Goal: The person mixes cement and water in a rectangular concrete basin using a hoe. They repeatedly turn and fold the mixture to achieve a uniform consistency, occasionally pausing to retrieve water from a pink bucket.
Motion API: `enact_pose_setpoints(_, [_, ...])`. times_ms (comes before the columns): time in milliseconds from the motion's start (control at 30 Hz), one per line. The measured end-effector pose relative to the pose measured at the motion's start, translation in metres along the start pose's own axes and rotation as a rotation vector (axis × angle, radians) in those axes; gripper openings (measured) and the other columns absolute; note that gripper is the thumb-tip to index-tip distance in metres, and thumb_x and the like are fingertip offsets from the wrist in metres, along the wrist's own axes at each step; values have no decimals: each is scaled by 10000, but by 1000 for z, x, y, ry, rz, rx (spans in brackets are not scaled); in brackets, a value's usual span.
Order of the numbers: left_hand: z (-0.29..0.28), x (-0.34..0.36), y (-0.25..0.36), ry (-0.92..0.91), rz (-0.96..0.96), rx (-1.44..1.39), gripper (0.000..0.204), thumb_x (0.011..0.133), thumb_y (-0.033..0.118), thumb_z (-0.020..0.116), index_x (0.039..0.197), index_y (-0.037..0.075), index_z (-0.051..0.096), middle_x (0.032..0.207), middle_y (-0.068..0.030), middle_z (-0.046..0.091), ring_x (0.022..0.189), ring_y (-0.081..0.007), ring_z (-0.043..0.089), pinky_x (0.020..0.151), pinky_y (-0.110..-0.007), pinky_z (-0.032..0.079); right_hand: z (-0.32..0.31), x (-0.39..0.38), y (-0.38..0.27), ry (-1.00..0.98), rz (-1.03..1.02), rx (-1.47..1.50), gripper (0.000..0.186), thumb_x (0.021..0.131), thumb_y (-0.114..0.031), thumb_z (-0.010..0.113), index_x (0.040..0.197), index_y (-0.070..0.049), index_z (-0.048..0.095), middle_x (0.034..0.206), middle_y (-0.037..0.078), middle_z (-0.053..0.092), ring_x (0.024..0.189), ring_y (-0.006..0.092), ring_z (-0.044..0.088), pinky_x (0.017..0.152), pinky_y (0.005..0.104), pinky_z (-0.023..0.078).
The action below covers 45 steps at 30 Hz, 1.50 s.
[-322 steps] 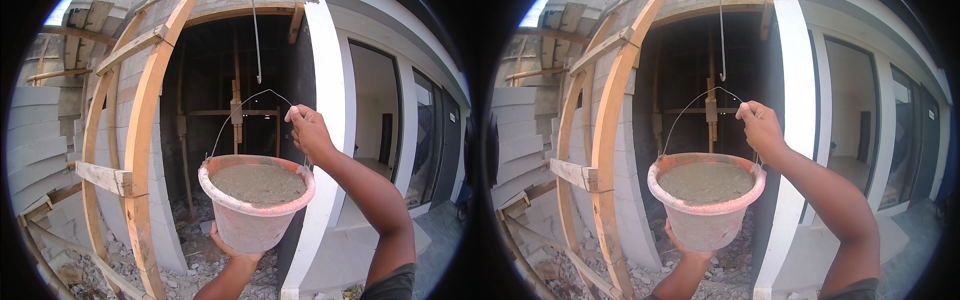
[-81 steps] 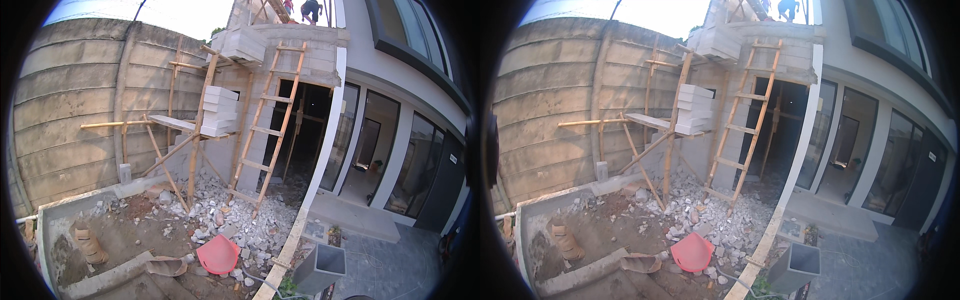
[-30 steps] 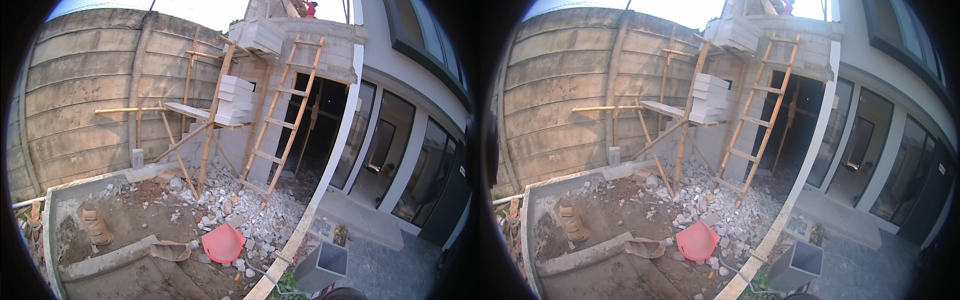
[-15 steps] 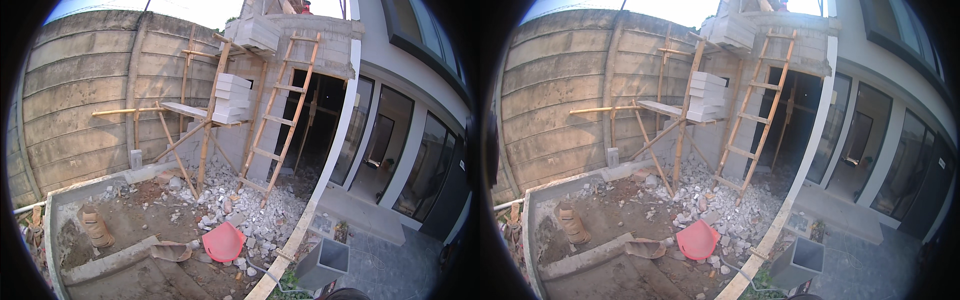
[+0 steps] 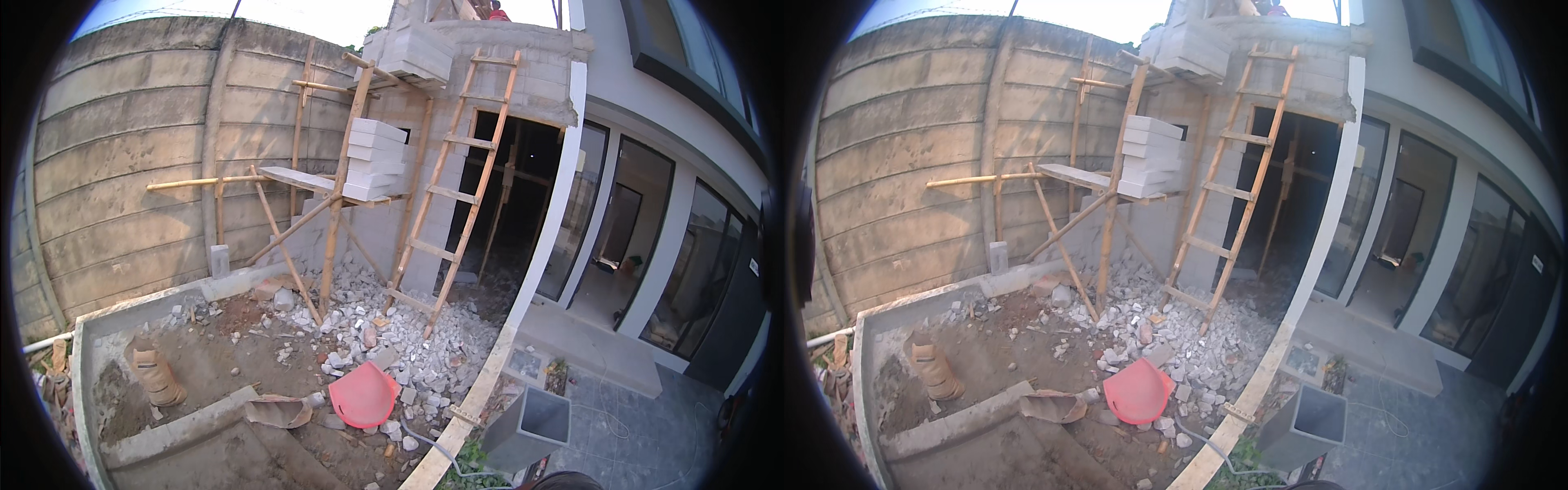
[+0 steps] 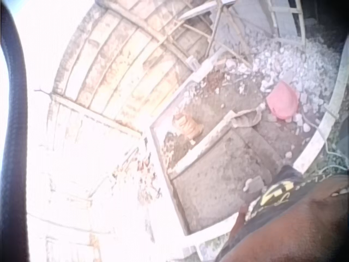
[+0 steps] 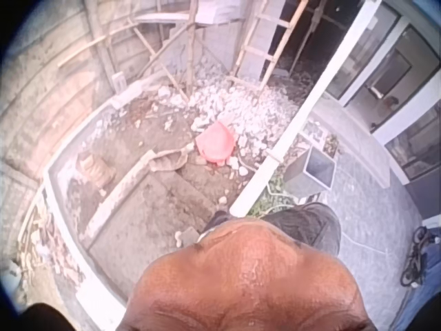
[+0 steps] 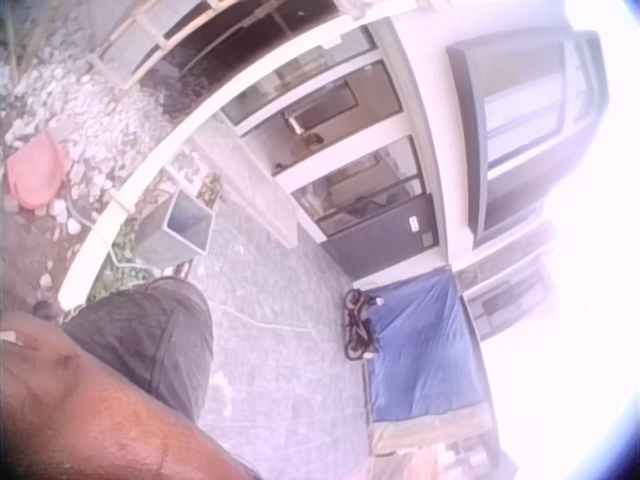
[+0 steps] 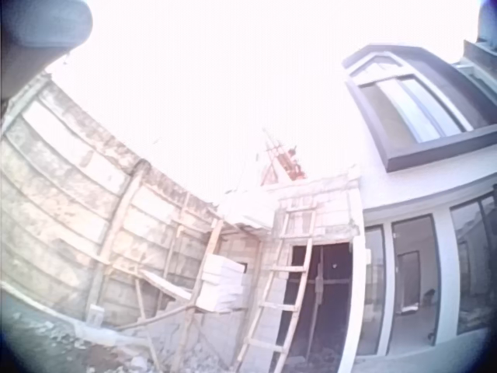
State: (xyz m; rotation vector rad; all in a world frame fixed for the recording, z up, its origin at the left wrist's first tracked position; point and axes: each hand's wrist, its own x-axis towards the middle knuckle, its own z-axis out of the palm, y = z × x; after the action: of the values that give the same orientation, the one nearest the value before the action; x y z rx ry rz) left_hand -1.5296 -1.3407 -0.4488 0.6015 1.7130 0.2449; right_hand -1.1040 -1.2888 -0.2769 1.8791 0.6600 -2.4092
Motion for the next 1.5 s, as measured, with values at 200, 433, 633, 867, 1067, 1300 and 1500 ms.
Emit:
enact_pose_setpoints(200, [-2,3,3,5,-1,5,720,731,246,790,1362,67,493,1242,-187,613,1171,-335,569,962,-448,464,1,3,1,-17,-3,3,526,950,-543,536,1179,-79,630,1033,119,713,817,217,695,764,378,572])
enact_pose_setpoints(433, [0,5,-9,5,-29,11,726,722,240,802,1361,76,498,1237,-180,619,1164,-331,577,953,-447,471,5,5,20,-53,5,29,529,949,-546,538,1183,-81,628,1037,121,712,821,219,695,768,380,571])
enact_pose_setpoints(633, [10,9,-126,39,-175,-51,731,714,234,811,1360,84,502,1232,-173,625,1158,-328,583,946,-445,477,14,25,58,-185,131,12,532,947,-549,539,1186,-82,627,1040,122,711,826,220,695,771,381,570])
enact_pose_setpoints(867, [44,11,-291,394,551,818,570,701,270,812,1209,108,608,952,-138,671,931,-330,640,797,-443,502,28,-37,63,-176,322,53,579,907,-560,604,1248,-91,604,1162,132,677,952,237,684,843,375,560])
enact_pose_setpoints(1067, [56,-71,-229,337,-137,-643,525,854,371,705,1226,22,581,1072,-115,651,826,-225,646,649,-364,496,21,-30,70,-140,361,64,632,905,-573,597,1283,-68,567,1191,129,658,1009,252,661,875,413,544])
enact_pose_setpoints(1300, [59,-79,-195,314,-148,-872,449,906,372,626,1238,72,589,1162,-64,625,985,-242,631,741,-372,464,14,-27,56,-182,425,-43,708,913,-618,544,1349,-61,516,1311,159,585,1165,263,582,976,425,480])
enact_pose_setpoints(1500, [62,-64,-171,281,-72,-903,469,898,385,650,1228,62,568,1165,-67,625,1008,-236,625,799,-371,477,6,-37,39,-163,366,-238,752,905,-642,536,1357,-42,506,1350,163,559,1210,256,556,996,408,468])
